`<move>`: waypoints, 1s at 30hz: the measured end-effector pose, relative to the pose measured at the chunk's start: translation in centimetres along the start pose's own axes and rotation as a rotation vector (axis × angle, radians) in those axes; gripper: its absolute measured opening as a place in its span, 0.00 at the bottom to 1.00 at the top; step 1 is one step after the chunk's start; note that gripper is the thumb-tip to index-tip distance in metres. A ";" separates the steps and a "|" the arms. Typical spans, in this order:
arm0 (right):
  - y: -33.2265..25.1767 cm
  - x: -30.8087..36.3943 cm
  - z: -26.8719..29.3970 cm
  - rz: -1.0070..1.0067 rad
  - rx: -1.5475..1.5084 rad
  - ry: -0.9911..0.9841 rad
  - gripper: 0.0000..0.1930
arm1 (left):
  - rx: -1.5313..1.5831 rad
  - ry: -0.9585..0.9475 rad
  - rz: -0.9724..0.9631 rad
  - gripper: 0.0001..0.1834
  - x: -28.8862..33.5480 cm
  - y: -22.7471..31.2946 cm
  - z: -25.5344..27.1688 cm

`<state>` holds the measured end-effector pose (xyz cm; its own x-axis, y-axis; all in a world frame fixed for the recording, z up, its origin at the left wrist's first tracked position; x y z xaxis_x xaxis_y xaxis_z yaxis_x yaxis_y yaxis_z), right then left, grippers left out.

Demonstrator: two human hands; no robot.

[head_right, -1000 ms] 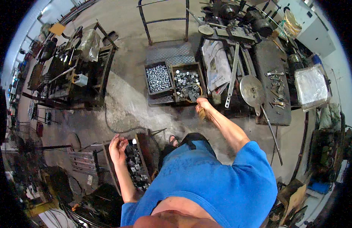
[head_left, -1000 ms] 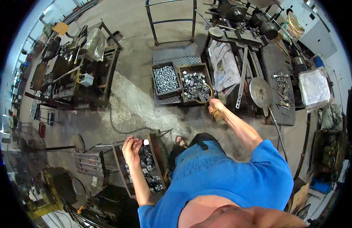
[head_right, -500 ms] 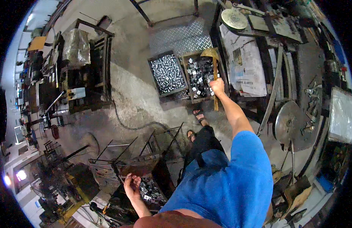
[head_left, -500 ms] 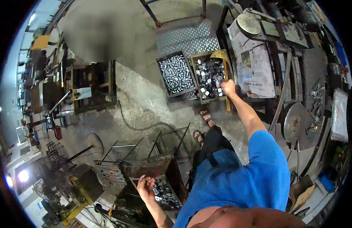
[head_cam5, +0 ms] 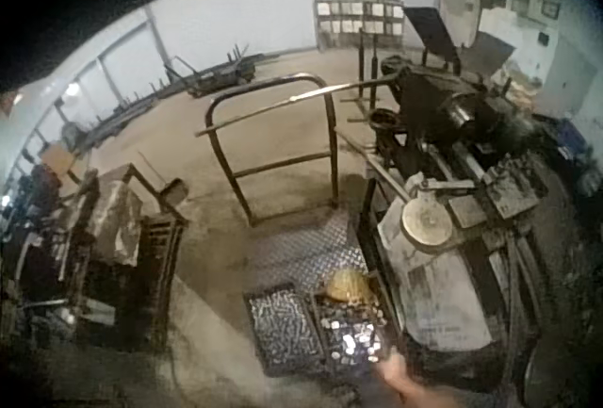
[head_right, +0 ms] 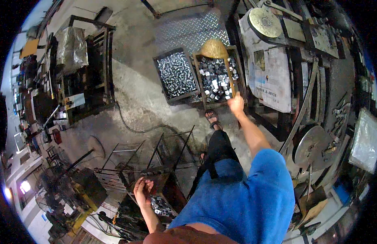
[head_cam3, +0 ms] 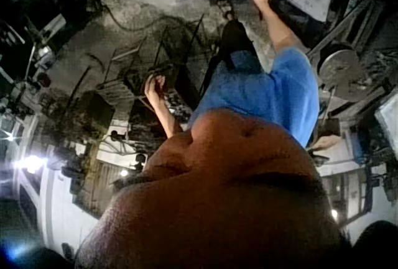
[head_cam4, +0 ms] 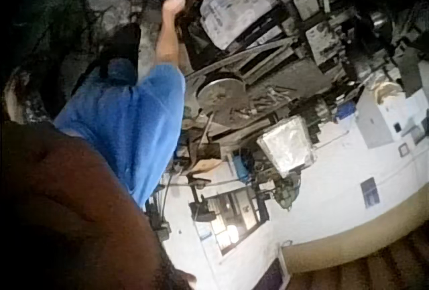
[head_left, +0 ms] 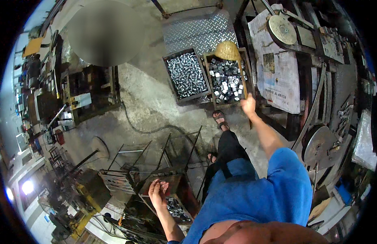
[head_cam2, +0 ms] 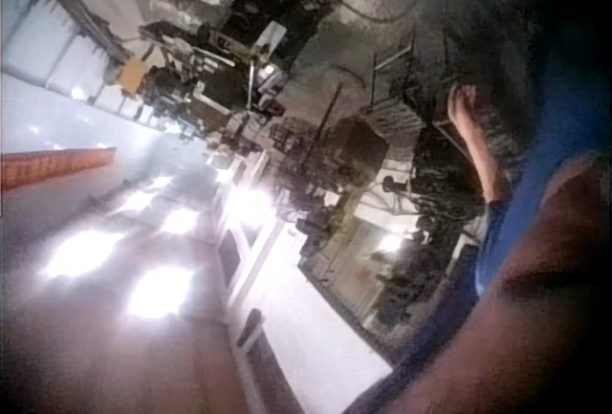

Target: The person uses a wooden-handled basket to scoop small metal parts out of a bin and dip them into a container of liquid, then shakes the basket over the container before moving to another area.

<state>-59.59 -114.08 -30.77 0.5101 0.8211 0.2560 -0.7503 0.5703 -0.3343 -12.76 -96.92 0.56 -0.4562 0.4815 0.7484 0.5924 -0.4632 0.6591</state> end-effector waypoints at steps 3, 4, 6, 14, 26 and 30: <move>-0.8 4.1 1.1 -0.087 -0.497 -0.244 0.08 | 0.006 -0.070 -0.052 0.10 1.2 -0.5 0.9; -0.7 5.4 -0.3 -0.085 -0.756 -0.282 0.07 | 0.017 -0.076 -0.067 0.10 1.7 -0.5 1.4; -3.8 8.0 1.2 -0.388 -1.344 -0.899 0.02 | 0.054 -0.076 -0.111 0.11 3.2 -0.3 3.0; -13.5 19.5 11.3 -0.241 -1.475 -1.453 0.03 | 0.238 -0.128 -0.518 0.16 11.2 -0.3 15.8; -22.6 24.8 15.9 0.717 0.162 0.094 0.14 | 0.598 0.369 -0.735 0.20 31.9 -15.0 43.2; -21.6 28.0 9.9 0.804 0.244 0.020 0.15 | 0.708 0.619 -0.697 0.16 38.5 -25.9 47.2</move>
<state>-33.22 -103.65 -7.43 -0.2130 0.9770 0.0069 -0.9571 -0.2073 -0.2024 -14.32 -31.32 8.84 -0.9584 -0.0666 0.2777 0.2347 0.3698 0.8990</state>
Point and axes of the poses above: each hand's wrist, its own x-axis away from the middle knuckle, its own z-axis out of the back of the hand, y = z × x, the point moved 3 cm from there along -x, towards the middle knuckle, and after that the axes turned 14 degrees about x, right-handed, at the moved point
